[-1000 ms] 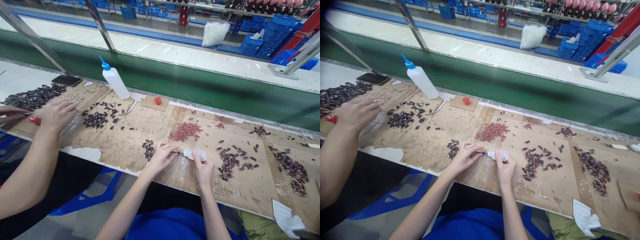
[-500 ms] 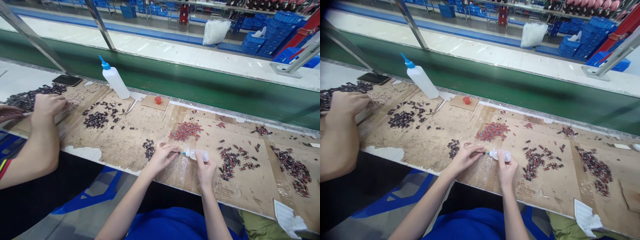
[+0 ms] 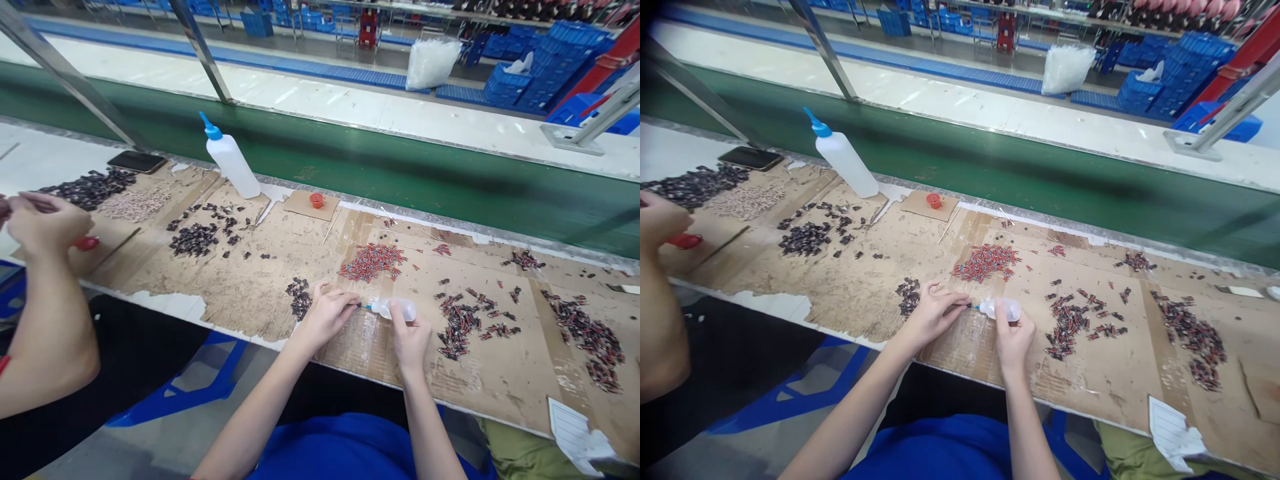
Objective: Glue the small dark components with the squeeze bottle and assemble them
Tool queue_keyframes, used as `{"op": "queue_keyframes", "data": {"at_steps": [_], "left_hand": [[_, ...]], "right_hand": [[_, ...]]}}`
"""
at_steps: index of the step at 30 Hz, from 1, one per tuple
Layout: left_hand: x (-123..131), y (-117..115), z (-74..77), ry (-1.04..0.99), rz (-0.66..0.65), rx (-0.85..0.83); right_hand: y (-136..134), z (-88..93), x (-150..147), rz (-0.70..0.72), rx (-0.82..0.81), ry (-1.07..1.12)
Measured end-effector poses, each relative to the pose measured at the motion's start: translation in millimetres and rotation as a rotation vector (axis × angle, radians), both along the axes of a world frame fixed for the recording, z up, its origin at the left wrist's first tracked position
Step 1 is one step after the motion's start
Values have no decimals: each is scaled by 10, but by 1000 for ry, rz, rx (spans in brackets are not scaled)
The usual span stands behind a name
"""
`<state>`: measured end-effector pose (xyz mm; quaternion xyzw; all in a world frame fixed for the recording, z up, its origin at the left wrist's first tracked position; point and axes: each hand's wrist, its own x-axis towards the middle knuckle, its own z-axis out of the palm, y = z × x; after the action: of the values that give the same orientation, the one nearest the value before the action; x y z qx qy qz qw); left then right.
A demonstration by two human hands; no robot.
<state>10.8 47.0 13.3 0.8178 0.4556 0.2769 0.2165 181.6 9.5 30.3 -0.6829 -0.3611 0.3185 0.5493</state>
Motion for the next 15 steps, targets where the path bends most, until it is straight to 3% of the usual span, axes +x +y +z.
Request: {"op": "queue_keyframes", "data": {"at_steps": [7, 9, 12, 15], "left_hand": [[6, -10, 39, -11, -16, -46], [1, -1, 44, 6, -19, -39], [-6, 15, 39, 28, 1, 3], [-7, 15, 35, 42, 13, 23]], "right_hand": [[-34, -6, 270, -150, -20, -37], [-76, 50, 394, -165, -76, -204], [-98, 167, 506, -172, -133, -638], [29, 256, 472, -119, -10, -962]]}}
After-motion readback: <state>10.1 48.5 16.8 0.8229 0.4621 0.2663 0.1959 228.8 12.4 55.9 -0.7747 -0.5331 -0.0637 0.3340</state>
